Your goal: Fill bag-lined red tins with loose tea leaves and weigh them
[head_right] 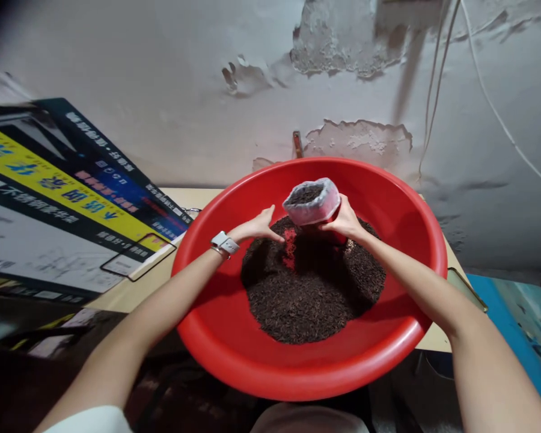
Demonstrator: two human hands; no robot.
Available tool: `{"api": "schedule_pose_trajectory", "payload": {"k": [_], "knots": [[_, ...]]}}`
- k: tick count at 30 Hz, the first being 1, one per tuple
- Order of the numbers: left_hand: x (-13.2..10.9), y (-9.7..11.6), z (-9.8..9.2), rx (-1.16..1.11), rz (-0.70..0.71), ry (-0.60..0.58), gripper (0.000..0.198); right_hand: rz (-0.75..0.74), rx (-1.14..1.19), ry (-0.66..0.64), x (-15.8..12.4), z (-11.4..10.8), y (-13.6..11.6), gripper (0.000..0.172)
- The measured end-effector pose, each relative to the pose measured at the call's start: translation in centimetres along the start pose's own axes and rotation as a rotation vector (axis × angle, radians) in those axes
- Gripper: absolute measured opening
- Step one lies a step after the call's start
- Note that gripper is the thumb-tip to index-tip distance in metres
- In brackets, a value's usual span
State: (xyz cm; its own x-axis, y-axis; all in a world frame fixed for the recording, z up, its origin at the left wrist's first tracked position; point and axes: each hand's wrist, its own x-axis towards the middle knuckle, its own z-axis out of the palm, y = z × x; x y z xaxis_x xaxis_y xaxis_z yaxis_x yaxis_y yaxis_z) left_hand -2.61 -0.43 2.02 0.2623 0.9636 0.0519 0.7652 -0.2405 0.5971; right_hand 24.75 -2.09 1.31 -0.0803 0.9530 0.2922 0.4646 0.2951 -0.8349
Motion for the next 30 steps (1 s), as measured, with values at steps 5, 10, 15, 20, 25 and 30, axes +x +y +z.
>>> {"api": "schedule_pose_trajectory", "payload": {"k": [5, 10, 15, 20, 25, 30], "knots": [[0.7, -1.1, -1.3, 0.349, -0.179, -0.103, 0.130, 0.087, 0.112, 0.236, 0.6, 0.2, 1.6, 0.101], [0.5, -0.9, -1.5, 0.419, -0.164, -0.090, 0.125, 0.118, 0.077, 0.304, 0.1, 0.6, 0.6, 0.097], [0.0, -0.3, -2.1, 0.442, -0.157, -0.033, 0.118, 0.226, 0.105, 0.299, -0.3, 1.0, 0.2, 0.093], [-0.7, 1.0, -2.5, 0.436, -0.179, -0.022, 0.111, 0.198, 0.025, 0.311, -0.6, 1.4, 0.4, 0.095], [-1.2, 2.0, -2.7, 0.419, -0.163, -0.007, 0.109, 0.054, 0.046, 0.347, -0.8, 1.5, 0.3, 0.100], [-1.3, 2.2, -2.8, 0.411, -0.142, -0.002, 0.109, 0.026, 0.076, 0.365, -0.5, 1.5, 0.5, 0.104]]}}
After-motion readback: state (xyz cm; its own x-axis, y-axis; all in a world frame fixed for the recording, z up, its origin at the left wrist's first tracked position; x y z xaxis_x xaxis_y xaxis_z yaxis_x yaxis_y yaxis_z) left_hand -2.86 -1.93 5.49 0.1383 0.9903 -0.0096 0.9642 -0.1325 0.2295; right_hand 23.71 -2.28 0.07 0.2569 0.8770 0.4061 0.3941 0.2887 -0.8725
